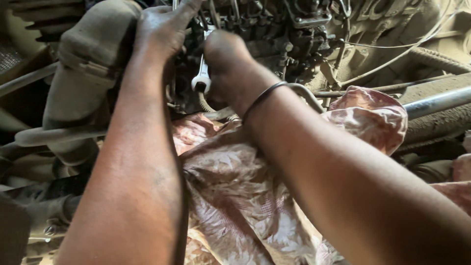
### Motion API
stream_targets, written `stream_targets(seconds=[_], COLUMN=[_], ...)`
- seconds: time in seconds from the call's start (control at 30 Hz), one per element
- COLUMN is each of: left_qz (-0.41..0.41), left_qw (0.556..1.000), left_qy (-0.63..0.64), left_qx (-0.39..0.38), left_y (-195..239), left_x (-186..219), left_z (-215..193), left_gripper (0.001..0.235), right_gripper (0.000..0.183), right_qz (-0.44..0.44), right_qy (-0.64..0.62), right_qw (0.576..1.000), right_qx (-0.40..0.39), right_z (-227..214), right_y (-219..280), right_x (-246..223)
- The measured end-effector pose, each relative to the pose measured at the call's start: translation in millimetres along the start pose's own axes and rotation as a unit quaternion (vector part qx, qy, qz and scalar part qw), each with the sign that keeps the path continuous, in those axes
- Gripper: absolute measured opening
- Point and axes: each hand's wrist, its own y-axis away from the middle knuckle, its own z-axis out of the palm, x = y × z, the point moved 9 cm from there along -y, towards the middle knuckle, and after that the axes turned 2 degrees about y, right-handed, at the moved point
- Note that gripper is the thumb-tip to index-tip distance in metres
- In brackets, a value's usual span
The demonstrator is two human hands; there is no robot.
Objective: The person uses two wrenches to loosen and tighten bolts on a vehicle engine. The hands repeatedly reposition the wrenches on different fasteners while working under the engine.
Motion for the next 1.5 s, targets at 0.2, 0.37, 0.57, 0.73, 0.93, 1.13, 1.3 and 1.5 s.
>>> stream_targets(seconds=[0.2,0.37,0.57,0.73,0.93,1.13,1.3,1.5], left_qz=[-0.005,-0.086,-0.01,-0.034,-0.025,-0.037,-0.026,-0.068], left_qw=[1.0,0.995,0.999,0.997,0.997,0.998,0.998,0.996], left_qy=[0.024,0.04,0.007,0.03,0.0,0.013,0.022,-0.007], left_qx=[0.007,0.026,0.033,0.065,0.07,0.053,0.058,0.057], left_y=[22,33,29,22,23,27,28,35], left_x=[15,22,29,20,22,23,27,25], left_z=[2,4,0,1,-1,1,2,3], left_gripper=[0.049,0.052,0.063,0.063,0.063,0.054,0.051,0.054], right_gripper=[0.022,0.017,0.013,0.048,0.048,0.038,0.044,0.043], right_qz=[-0.041,-0.073,-0.25,-0.338,-0.239,-0.301,-0.261,-0.293], right_qy=[0.29,0.7,0.953,0.863,0.77,0.755,0.779,0.782], right_qw=[0.956,0.705,0.171,0.376,0.588,0.572,0.558,0.549], right_qx=[0.013,0.088,0.003,0.0,0.057,0.112,0.121,0.043], right_z=[-11,-33,-31,-37,-56,-43,-49,-33], right_y=[7,22,-1,-22,-21,-9,-8,0], right_x=[-16,-52,-102,-125,-133,-136,-134,-125])
